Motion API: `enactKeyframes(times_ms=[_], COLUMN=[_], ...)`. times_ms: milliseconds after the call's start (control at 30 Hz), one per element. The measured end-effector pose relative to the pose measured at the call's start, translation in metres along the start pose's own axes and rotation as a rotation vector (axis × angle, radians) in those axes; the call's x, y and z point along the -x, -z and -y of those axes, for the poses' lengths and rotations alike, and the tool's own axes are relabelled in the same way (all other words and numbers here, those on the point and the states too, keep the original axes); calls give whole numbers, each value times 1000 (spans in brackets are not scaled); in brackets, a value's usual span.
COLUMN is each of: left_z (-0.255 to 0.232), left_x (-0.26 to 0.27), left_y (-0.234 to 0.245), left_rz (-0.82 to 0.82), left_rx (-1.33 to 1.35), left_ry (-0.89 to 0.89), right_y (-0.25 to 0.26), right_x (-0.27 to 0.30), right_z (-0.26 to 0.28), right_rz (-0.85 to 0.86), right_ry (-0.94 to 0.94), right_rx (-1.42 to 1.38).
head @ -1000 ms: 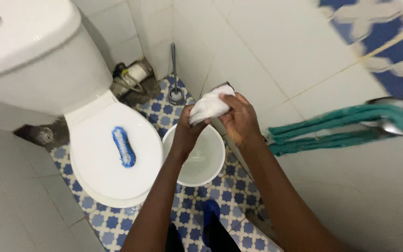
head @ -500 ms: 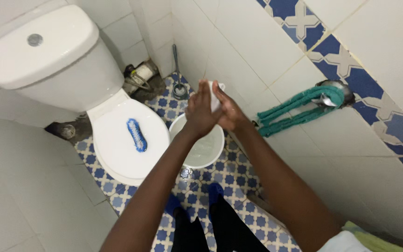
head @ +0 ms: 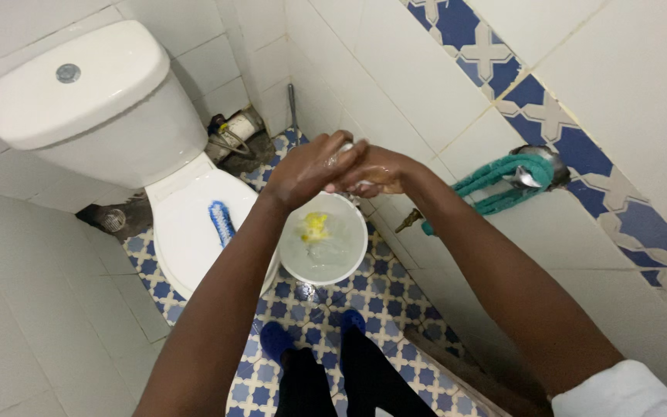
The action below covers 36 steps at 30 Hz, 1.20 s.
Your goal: The person scrubs the top of a white toilet cistern with a blue brush, then wipes it with a white cloth and a yellow cloth. The person repeatedly scrubs and wipes the cistern surface using water from a nearby bucket.
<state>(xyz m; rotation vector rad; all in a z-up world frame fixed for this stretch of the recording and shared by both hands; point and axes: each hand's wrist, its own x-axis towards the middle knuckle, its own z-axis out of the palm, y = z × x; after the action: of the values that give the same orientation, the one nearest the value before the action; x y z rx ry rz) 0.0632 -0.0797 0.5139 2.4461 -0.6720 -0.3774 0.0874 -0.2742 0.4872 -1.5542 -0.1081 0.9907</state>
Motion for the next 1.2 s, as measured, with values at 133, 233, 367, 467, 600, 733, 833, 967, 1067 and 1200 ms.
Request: enactKeyframes(times_ms=[133,233,367,467,600,733,833,967,1067,1200], left_z=[5,15,19,15,3,6,26,70,87,110], left_x=[-8,-18,-31,-26,-13,-4,0,15,29,61], left_y=[-11,-26,-42,-36,-26,-25,-29,-13,8,45], left_rz=[-323,-345,-276,-263,-191,-123,-154,-272,-343,-408], left_rx=[-438,-507,-613,-578,-488,-266,-131,519,1018,1288], left_ry=[-351,-300,-124,-42,158,276,260,121,245,310], right_y=[-2,-3,-11,-24,-33,-37,-42,-48,-55,-88], right_x=[-3,-15,-23,-15,-11,-12,-25,-47,-61,-84], right_z=[-4,-15,-29,-27,-20,-27,-25,-13,2,37], right_rz=[-108,-282,-478,-626,-745,-760,-776,-611,-360,-70], right_ry=[8,-48,141,194,377,702,670,587,592,416], right_rx=[193,563,881,1034,1175,1264,1340,908,363,-347])
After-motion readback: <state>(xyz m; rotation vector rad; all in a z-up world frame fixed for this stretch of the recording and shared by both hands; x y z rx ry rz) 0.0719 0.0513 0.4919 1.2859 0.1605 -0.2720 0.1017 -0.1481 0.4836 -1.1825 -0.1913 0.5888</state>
